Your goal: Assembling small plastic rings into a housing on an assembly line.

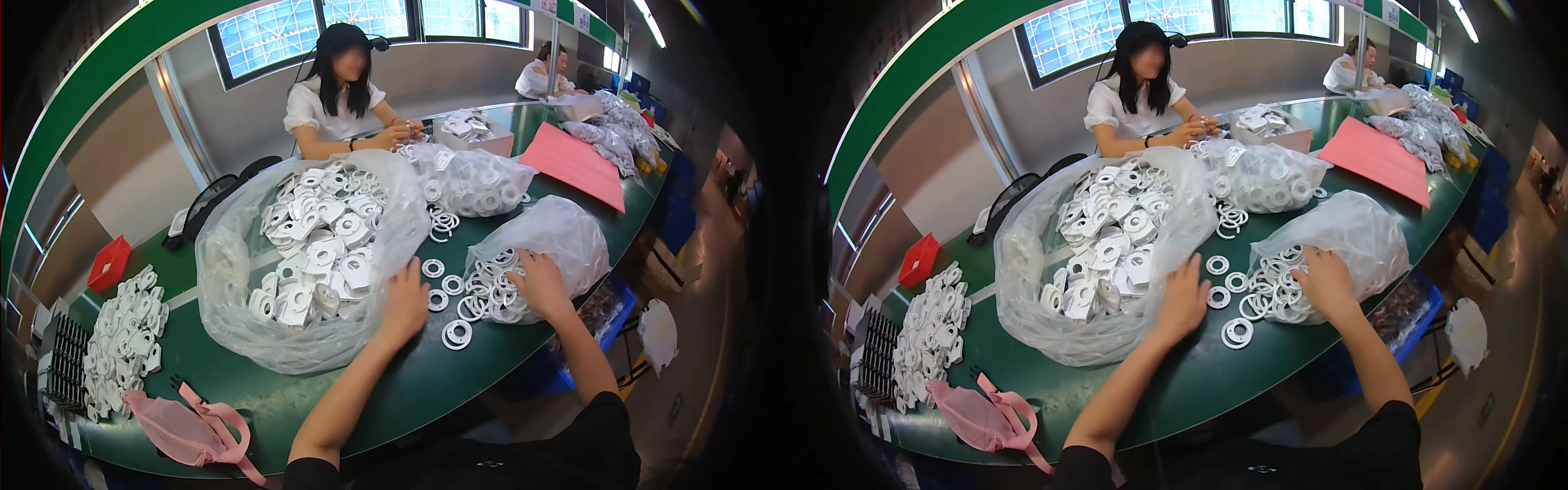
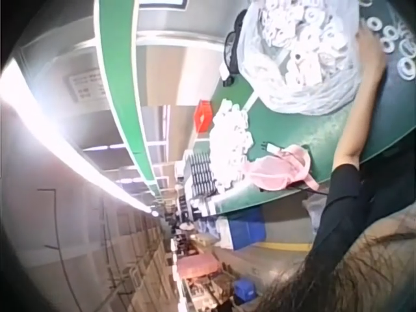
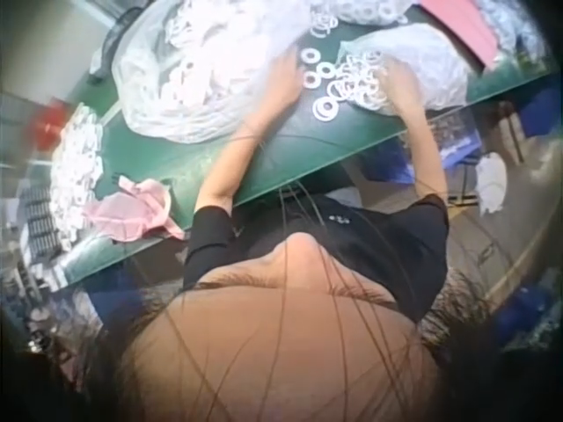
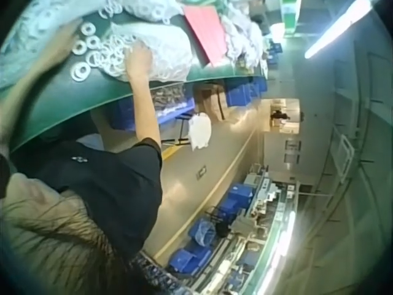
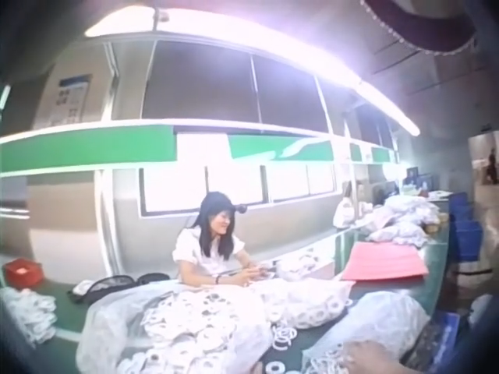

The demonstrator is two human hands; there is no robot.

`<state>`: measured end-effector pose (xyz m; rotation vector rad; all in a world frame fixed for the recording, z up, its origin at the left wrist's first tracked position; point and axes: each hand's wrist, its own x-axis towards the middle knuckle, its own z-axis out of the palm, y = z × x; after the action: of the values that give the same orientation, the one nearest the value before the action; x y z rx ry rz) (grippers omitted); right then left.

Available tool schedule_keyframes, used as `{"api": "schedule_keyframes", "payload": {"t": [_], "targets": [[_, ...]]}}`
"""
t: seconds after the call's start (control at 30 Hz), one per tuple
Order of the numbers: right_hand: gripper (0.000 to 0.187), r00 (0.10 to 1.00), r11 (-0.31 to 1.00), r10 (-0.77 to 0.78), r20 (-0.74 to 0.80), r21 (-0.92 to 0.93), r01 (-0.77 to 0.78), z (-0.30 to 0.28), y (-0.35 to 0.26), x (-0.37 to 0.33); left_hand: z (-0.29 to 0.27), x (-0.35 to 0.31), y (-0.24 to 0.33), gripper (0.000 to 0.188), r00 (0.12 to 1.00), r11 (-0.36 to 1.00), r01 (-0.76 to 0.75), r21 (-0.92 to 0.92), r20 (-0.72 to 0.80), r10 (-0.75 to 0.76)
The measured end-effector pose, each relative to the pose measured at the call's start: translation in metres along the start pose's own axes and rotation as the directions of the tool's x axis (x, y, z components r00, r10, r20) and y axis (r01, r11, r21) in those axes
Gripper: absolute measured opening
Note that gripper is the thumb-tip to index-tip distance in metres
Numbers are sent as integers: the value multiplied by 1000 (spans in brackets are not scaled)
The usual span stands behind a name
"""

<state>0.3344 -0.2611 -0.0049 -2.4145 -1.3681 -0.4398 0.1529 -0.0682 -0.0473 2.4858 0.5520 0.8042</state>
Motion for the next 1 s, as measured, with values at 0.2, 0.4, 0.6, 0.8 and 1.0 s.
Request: {"api": "schedule_keyframes", "payload": {"t": [0.2,0.4,0.6,0.8,1.0], "targets": [[49,999,985,49,18,-164,-45,10,-32,9,8,32,-44,56,991,975,134,-177,22,-132],[38,947,950,-273,171,205,237,8,-63,4,22,32,-33,52,999,997,5,83,45,-9],[36,892,848,-425,-151,279,451,18,-74,0,25,17,-5,47,995,988,-101,-118,-17,99],[29,950,910,-294,-110,272,313,15,-41,-2,4,-5,-3,45,956,985,-174,5,239,168],[32,910,874,-364,-198,266,407,-8,-57,-12,-30,-23,9,42,978,968,-48,-247,186,96]]}}
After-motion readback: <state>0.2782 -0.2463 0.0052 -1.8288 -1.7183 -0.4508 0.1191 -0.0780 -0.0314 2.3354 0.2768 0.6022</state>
